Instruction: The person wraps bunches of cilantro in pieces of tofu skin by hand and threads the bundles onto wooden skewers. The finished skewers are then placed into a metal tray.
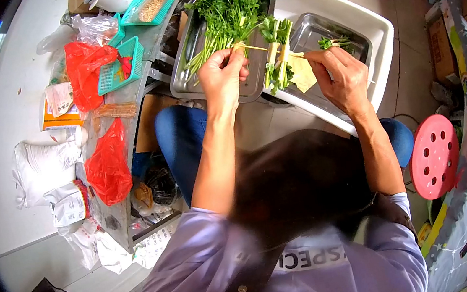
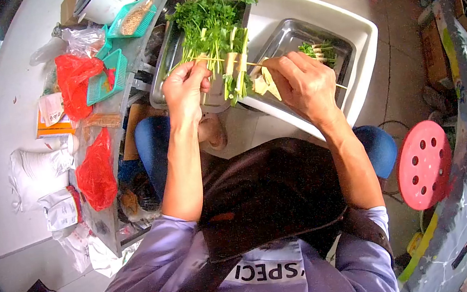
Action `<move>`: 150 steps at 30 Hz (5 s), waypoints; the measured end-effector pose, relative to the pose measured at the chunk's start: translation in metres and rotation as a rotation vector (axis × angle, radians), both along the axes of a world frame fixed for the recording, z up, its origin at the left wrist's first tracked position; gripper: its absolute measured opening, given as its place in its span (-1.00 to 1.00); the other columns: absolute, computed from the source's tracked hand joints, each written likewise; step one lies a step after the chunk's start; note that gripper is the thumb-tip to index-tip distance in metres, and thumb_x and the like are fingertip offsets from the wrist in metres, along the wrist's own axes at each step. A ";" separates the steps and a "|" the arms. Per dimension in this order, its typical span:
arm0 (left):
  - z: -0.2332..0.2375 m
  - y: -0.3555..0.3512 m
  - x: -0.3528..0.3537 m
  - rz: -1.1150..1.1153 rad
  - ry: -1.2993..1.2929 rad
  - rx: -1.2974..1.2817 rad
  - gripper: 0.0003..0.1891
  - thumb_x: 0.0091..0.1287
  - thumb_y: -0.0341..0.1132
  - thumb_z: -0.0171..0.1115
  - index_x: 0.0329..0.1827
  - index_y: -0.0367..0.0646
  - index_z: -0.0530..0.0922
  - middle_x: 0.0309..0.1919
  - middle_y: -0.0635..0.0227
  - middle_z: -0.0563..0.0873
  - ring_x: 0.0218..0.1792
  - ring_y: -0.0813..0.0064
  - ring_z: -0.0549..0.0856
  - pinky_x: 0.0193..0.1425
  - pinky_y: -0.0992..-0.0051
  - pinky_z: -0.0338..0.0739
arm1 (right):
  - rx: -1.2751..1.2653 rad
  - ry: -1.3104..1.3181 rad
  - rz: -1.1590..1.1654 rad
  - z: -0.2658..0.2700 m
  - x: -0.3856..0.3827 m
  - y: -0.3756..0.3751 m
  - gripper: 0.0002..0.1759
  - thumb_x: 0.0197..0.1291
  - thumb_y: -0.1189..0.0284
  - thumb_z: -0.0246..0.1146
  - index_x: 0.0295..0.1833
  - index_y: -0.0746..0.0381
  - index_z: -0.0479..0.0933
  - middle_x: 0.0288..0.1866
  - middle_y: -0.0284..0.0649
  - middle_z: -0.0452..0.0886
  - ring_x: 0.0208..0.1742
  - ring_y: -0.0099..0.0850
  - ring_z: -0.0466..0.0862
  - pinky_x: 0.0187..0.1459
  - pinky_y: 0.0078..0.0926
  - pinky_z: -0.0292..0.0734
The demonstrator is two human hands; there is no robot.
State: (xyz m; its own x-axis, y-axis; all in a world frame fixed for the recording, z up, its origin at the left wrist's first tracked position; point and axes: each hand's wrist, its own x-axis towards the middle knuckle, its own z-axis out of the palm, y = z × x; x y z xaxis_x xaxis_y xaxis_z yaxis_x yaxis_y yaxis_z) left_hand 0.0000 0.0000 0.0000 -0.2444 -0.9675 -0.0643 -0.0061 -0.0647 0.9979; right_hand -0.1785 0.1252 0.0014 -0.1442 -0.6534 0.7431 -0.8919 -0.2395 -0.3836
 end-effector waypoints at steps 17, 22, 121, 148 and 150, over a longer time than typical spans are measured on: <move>0.008 0.003 -0.001 0.048 0.005 -0.088 -0.85 0.24 -0.42 0.27 -0.22 -0.34 0.58 -0.53 0.38 0.63 -0.62 0.71 0.51 -0.54 0.70 0.39 | 0.043 0.090 -0.035 -0.003 -0.003 0.000 -0.85 -0.02 0.60 0.30 -0.29 0.16 0.57 -0.54 -0.28 0.50 -0.52 -0.38 0.54 -0.47 -0.47 0.45; 0.003 0.003 -0.002 0.135 -0.130 -0.256 -0.88 0.23 -0.45 0.26 -0.26 -0.35 0.60 -0.53 0.36 0.65 -0.63 0.68 0.55 -0.54 0.66 0.45 | 0.032 0.111 -0.036 -0.002 -0.001 0.001 -0.84 -0.04 0.61 0.31 -0.30 0.16 0.58 -0.56 -0.31 0.48 -0.52 -0.39 0.53 -0.48 -0.47 0.45; -0.035 0.001 -0.002 -0.466 0.593 0.733 -0.86 0.28 -0.28 0.24 -0.14 -0.03 0.56 -0.19 0.42 0.62 -0.17 0.49 0.58 -0.06 0.40 0.48 | 0.158 -0.327 0.030 -0.046 0.001 -0.018 -0.73 0.04 0.53 0.27 -0.09 0.06 0.61 -0.51 -0.27 0.50 -0.51 -0.35 0.54 -0.45 -0.45 0.47; -0.037 0.025 -0.015 -0.480 0.680 0.937 -0.80 0.23 -0.22 0.30 -0.11 0.00 0.59 -0.28 0.51 0.68 -0.25 0.60 0.61 -0.11 0.52 0.49 | -0.290 0.255 0.171 -0.036 0.035 -0.009 -0.63 -0.23 0.50 0.29 -0.16 0.19 0.60 -0.13 -0.29 0.62 -0.26 -0.44 0.63 -0.27 -0.56 0.53; -0.041 0.024 -0.011 -0.511 0.741 0.968 -0.74 0.27 -0.27 0.26 -0.02 -0.11 0.54 -0.20 0.47 0.68 -0.15 0.57 0.63 0.00 0.55 0.52 | -0.278 0.269 0.174 -0.037 0.036 -0.008 -0.63 -0.22 0.49 0.28 -0.15 0.18 0.60 -0.12 -0.28 0.62 -0.25 -0.44 0.63 -0.27 -0.55 0.52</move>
